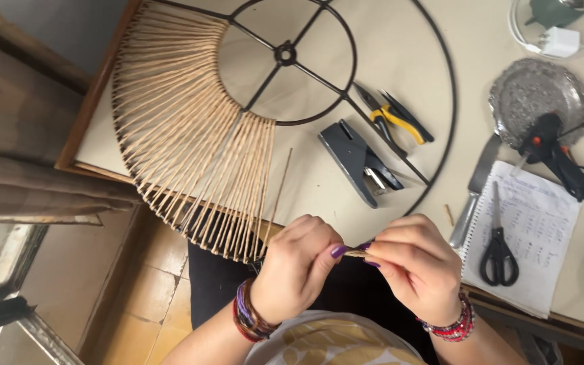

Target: Attaching wooden sticks to a metal frame to create a lampshade and trimming them with scissors

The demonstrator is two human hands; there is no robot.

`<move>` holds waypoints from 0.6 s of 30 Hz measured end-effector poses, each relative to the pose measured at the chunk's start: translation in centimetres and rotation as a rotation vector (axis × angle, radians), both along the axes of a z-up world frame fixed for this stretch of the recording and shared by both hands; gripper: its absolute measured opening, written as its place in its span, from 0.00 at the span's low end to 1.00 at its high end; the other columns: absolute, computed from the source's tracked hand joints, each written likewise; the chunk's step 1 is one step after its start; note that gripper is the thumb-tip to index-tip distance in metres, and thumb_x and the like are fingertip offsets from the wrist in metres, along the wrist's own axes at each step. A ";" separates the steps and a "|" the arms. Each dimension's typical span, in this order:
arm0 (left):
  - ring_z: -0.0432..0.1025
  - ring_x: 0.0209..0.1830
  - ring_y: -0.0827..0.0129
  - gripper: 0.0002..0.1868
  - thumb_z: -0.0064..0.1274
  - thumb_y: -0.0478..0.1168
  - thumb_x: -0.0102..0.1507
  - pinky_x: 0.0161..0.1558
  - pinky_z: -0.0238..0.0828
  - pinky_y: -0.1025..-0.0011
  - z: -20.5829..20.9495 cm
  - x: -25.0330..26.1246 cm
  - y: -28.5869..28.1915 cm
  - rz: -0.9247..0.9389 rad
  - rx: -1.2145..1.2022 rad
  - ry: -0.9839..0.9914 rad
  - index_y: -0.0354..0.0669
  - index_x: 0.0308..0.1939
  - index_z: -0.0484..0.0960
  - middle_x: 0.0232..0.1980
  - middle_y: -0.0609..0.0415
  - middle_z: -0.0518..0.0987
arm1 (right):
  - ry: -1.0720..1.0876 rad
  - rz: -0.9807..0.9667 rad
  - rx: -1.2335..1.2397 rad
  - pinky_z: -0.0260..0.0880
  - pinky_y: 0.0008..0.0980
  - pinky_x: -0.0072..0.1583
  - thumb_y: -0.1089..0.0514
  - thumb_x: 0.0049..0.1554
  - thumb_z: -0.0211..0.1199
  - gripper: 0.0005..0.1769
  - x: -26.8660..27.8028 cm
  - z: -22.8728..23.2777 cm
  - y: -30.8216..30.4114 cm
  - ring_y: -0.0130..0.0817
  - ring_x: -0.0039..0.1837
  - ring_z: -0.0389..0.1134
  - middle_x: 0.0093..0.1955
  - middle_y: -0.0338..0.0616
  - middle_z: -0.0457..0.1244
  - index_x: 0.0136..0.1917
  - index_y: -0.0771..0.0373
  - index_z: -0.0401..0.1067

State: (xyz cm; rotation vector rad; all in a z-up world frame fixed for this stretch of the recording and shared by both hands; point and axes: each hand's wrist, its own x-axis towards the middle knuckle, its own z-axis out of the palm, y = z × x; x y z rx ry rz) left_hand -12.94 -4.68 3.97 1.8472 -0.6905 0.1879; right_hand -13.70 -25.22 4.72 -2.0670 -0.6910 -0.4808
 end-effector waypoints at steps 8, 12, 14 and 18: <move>0.54 0.21 0.78 0.27 0.36 0.53 0.74 0.29 0.53 0.76 -0.7 -0.7 1.0 -0.199 -0.239 0.721 0.51 0.21 0.67 0.20 0.66 0.63 | -0.206 0.105 -0.069 0.73 0.37 0.49 0.62 0.58 0.63 0.05 1.1 -1.2 -0.2 0.44 0.46 0.68 0.46 0.45 0.68 0.46 0.66 0.77; 0.64 0.23 0.78 0.24 0.39 0.52 0.74 0.35 0.64 0.77 -0.9 -1.1 1.0 -0.149 -0.283 0.696 0.48 0.27 0.76 0.24 0.64 0.72 | -0.004 0.085 0.050 0.77 0.43 0.58 0.59 0.60 0.59 0.07 0.8 -1.9 0.6 0.44 0.50 0.71 0.47 0.47 0.70 0.47 0.63 0.76; 0.72 0.29 0.63 0.21 0.40 0.49 0.73 0.39 0.68 0.67 -0.5 -1.2 0.8 0.178 -0.090 0.139 0.46 0.31 0.79 0.30 0.58 0.78 | 0.527 0.143 0.437 0.76 0.30 0.51 0.54 0.60 0.63 0.13 0.5 -2.1 1.5 0.39 0.49 0.71 0.44 0.51 0.68 0.48 0.68 0.75; 0.71 0.31 0.63 0.15 0.45 0.45 0.72 0.38 0.69 0.68 -0.1 -1.3 0.7 0.236 0.016 -0.046 0.43 0.35 0.80 0.34 0.56 0.79 | 0.574 0.076 0.591 0.70 0.30 0.51 0.58 0.59 0.65 0.07 -0.1 -2.4 2.5 0.35 0.46 0.67 0.40 0.46 0.66 0.43 0.65 0.75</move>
